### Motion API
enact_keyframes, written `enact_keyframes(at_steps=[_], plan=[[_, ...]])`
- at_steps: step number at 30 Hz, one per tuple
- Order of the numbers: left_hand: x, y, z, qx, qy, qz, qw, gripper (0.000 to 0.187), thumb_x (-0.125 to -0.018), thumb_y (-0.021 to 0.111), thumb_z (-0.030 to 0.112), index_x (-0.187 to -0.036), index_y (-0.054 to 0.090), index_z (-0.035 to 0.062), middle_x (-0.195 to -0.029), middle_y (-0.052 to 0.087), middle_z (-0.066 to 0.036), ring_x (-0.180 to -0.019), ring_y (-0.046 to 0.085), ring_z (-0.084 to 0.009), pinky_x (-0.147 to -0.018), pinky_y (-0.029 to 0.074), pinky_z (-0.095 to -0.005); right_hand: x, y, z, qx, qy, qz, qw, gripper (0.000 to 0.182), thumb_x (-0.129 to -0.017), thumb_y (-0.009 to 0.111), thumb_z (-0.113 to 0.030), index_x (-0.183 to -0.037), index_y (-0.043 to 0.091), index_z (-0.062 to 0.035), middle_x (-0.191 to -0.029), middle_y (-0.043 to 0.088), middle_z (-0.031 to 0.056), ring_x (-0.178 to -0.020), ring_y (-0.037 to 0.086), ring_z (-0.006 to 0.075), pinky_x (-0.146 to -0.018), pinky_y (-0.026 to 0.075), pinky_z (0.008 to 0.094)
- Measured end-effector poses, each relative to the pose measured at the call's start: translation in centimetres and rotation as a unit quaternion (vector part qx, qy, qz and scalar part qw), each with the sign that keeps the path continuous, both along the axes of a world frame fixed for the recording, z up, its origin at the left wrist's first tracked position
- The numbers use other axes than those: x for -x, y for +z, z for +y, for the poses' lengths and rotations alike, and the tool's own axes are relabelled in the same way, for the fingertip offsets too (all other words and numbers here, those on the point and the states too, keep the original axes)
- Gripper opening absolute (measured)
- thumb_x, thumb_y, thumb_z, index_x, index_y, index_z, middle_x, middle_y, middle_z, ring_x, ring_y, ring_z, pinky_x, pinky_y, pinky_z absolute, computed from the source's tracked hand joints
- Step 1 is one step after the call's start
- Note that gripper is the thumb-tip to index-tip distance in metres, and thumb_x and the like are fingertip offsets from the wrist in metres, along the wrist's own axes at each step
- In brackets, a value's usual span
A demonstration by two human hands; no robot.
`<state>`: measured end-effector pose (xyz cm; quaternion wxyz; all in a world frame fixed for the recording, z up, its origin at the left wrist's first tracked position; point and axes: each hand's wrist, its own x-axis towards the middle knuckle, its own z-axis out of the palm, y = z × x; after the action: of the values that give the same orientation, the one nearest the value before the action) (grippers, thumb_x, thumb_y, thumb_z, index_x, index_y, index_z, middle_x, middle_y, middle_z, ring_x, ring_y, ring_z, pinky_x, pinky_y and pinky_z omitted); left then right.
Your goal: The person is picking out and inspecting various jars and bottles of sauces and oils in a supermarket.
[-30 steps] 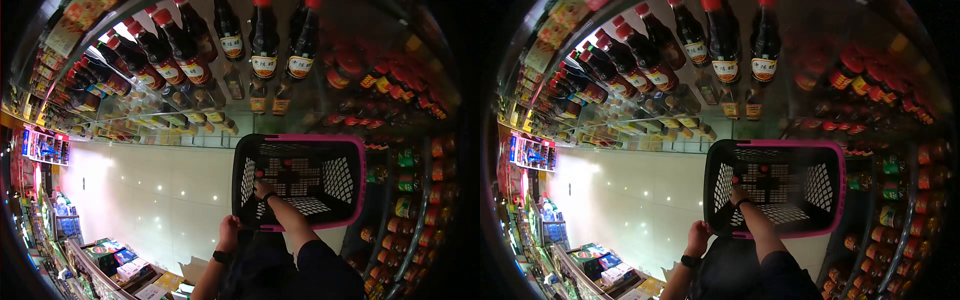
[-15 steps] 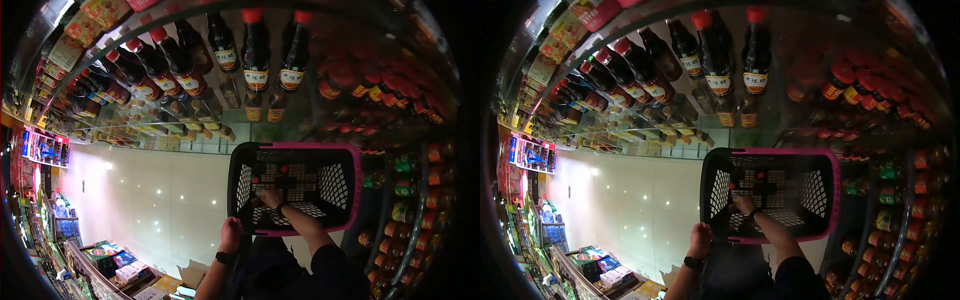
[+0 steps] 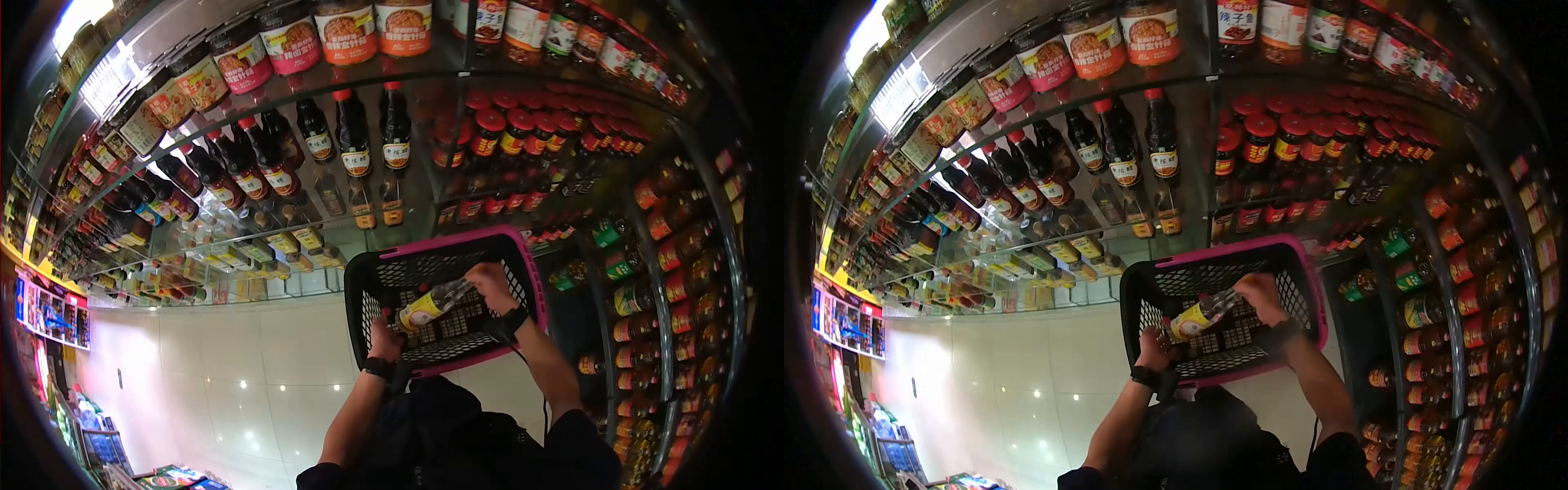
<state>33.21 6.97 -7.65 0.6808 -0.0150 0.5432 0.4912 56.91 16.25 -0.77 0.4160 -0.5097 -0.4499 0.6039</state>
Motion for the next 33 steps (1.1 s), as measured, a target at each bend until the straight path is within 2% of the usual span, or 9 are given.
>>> enact_keyframes(at_steps=[1, 6, 11, 13, 15, 17, 21, 23, 33], plan=[[-0.4, 2.4, 0.5, 0.068, 0.043, -0.054, 0.995, 0.019, -0.08, 0.041, 0.028, -0.086, 0.05, 0.0125, -0.078, 0.049, -0.004, -0.067, 0.045, -0.0165, -0.06, 0.035, -0.0225, -0.6, 0.4, 0.1, -0.005, -0.005, 0.001, 1.0, 0.014, -0.07, 0.061, -0.014, -0.071, 0.059, -0.001, -0.054, 0.046, 0.0009, -0.046, 0.041, 0.0103, -0.043, 0.031, 0.0267], [-0.9, 4.8, 0.9, -0.144, -0.014, -0.309, 0.94, 0.045, -0.085, 0.037, 0.031, -0.12, 0.038, 0.0036, -0.121, 0.044, -0.014, -0.112, 0.042, -0.028, -0.094, 0.033, -0.0444, -1.2, 2.7, 0.2, 0.066, -0.111, 0.148, 0.981, 0.015, -0.073, 0.056, -0.015, -0.062, 0.053, -0.006, -0.051, 0.038, -0.0034, -0.04, 0.026, 0.0049, -0.037, 0.018, 0.0249], [-0.7, 4.2, 0.3, -0.113, -0.069, -0.305, 0.943, 0.046, -0.084, 0.035, 0.029, -0.117, 0.039, -0.0034, -0.117, 0.046, -0.016, -0.11, 0.043, -0.0319, -0.091, 0.036, -0.0431, 1.0, 3.2, -0.4, 0.081, -0.148, 0.088, 0.982, 0.016, -0.074, 0.057, -0.021, -0.063, 0.054, -0.0092, -0.059, 0.048, -0.0011, -0.044, 0.034, 0.0061, -0.04, 0.023, 0.0221], [-0.6, 4.5, -0.5, -0.077, -0.035, -0.285, 0.955, 0.047, -0.082, 0.034, 0.029, -0.115, 0.041, -0.0025, -0.116, 0.047, -0.017, -0.109, 0.043, -0.0325, -0.09, 0.036, -0.0434, 2.0, 1.4, -0.7, 0.101, -0.166, 0.174, 0.965, 0.017, -0.074, 0.06, -0.026, -0.07, 0.055, -0.0103, -0.07, 0.055, 0.002, -0.057, 0.047, 0.009, -0.05, 0.033, 0.022], [-0.3, 3.5, -1.4, -0.076, -0.037, -0.275, 0.958, 0.048, -0.081, 0.034, 0.031, -0.116, 0.042, -0.002, -0.116, 0.047, -0.017, -0.108, 0.043, -0.0329, -0.09, 0.036, -0.0432, 2.5, -2.1, -0.5, 0.118, -0.142, 0.378, 0.907, 0.013, -0.079, 0.056, -0.02, -0.082, 0.053, -0.0073, -0.077, 0.056, 0.0046, -0.079, 0.055, 0.0183, -0.074, 0.044, 0.0363], [0.3, 2.1, -1.5, -0.092, -0.048, -0.287, 0.952, 0.048, -0.082, 0.033, 0.031, -0.116, 0.042, -0.0018, -0.115, 0.047, -0.018, -0.108, 0.043, -0.0334, -0.09, 0.036, -0.0432, 4.9, 0.1, -2.0, 0.143, -0.134, 0.484, 0.853, 0.008, -0.08, 0.053, -0.015, -0.08, 0.052, -0.0071, -0.077, 0.056, 0.0049, -0.079, 0.056, 0.02, -0.075, 0.046, 0.0356], [1.5, 1.5, -2.8, -0.017, 0.01, -0.241, 0.97, 0.042, -0.081, 0.031, 0.03, -0.114, 0.046, 0.0076, -0.115, 0.049, -0.014, -0.104, 0.046, -0.0335, -0.086, 0.038, -0.045, 6.8, -6.5, -2.3, 0.121, -0.172, 0.505, 0.837, 0.009, -0.08, 0.052, -0.015, -0.079, 0.05, -0.0063, -0.077, 0.054, 0.0053, -0.08, 0.055, 0.0215, -0.072, 0.045, 0.0329], [1.5, 1.8, -3.3, -0.029, 0.0, -0.262, 0.965, 0.053, -0.078, 0.028, 0.033, -0.118, 0.043, 0.0005, -0.117, 0.046, -0.017, -0.107, 0.045, -0.0329, -0.084, 0.04, -0.0431, 6.9, -6.8, -3.2, 0.111, -0.161, 0.519, 0.832, 0.009, -0.08, 0.052, -0.014, -0.081, 0.05, -0.0059, -0.077, 0.054, 0.0054, -0.08, 0.054, 0.0215, -0.073, 0.044, 0.0329], [3.4, 2.5, -5.4, -0.013, -0.039, -0.273, 0.961, 0.052, -0.078, 0.025, 0.033, -0.114, 0.046, 0.0011, -0.112, 0.051, -0.014, -0.1, 0.049, -0.0299, -0.084, 0.041, -0.0409, 8.4, -0.9, -8.3, 0.055, -0.083, 0.542, 0.835, 0.016, -0.082, 0.051, -0.017, -0.092, 0.05, -0.0053, -0.089, 0.056, 0.0076, -0.103, 0.05, 0.0273, -0.09, 0.039, 0.0388]])
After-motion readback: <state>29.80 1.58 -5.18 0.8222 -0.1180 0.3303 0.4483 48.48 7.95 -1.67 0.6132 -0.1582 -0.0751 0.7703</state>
